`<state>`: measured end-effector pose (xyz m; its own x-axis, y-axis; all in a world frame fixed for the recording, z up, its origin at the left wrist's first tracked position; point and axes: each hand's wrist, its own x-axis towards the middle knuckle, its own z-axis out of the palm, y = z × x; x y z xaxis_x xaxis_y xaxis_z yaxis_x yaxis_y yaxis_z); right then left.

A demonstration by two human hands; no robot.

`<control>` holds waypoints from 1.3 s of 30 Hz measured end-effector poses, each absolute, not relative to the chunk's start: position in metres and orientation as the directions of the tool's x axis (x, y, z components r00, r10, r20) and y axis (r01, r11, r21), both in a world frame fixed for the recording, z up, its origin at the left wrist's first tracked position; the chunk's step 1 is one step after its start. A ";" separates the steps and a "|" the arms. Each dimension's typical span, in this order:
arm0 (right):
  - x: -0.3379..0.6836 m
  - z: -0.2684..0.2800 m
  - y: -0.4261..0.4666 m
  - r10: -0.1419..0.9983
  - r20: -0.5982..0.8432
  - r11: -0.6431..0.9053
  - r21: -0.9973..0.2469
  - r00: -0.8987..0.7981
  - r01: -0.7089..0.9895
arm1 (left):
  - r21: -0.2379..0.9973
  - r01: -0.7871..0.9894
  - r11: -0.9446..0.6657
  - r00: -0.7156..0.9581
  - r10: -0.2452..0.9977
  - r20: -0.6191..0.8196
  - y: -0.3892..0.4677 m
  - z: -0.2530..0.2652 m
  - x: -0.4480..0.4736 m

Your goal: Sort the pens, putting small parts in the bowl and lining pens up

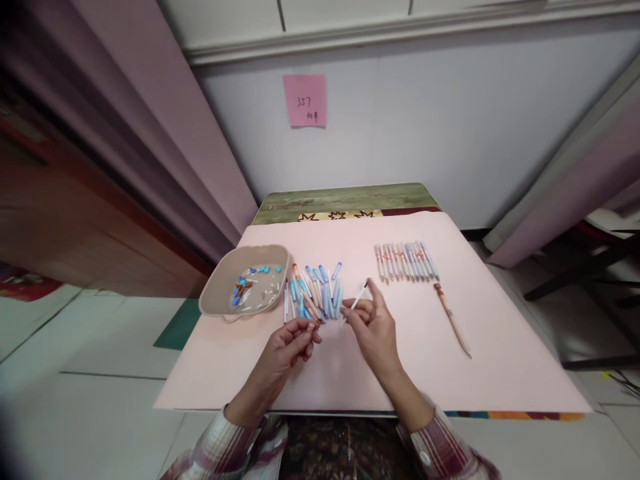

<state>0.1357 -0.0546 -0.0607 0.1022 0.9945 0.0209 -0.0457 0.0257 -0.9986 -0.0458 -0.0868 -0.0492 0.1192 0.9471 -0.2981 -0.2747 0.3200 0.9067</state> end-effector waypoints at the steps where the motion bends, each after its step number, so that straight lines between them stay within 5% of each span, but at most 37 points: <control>1: 0.132 -0.057 -0.055 0.996 -0.055 -0.042 -0.985 0.070 -0.170 | 0.916 -0.236 0.325 0.135 0.944 -0.300 -0.087 -0.049 -0.043; 6: 0.116 -0.049 -0.063 0.989 -0.148 -0.131 -0.904 0.011 -0.407 | 0.925 -0.170 0.341 0.164 0.935 -0.314 -0.087 -0.048 -0.031; 18: 0.133 -0.054 -0.060 0.999 -0.039 -0.038 -0.999 0.021 -0.035 | 0.931 -0.283 0.230 -0.042 0.967 -0.252 -0.093 -0.046 -0.025; 22: 0.127 -0.059 -0.063 0.990 -0.073 -0.079 -0.996 -0.117 -0.050 | 0.975 -0.212 0.063 -0.092 0.992 -0.084 -0.092 -0.043 -0.027; 27: 0.121 -0.068 -0.063 0.996 0.001 0.001 -1.000 -0.086 -0.003 | 0.996 -0.090 -0.022 -0.154 0.988 0.007 -0.089 -0.043 -0.033; 39: 0.104 -0.067 -0.073 0.970 -0.111 -0.145 -0.978 -0.216 -0.151 | 0.959 -0.272 0.076 -0.201 0.970 -0.134 -0.086 -0.047 -0.030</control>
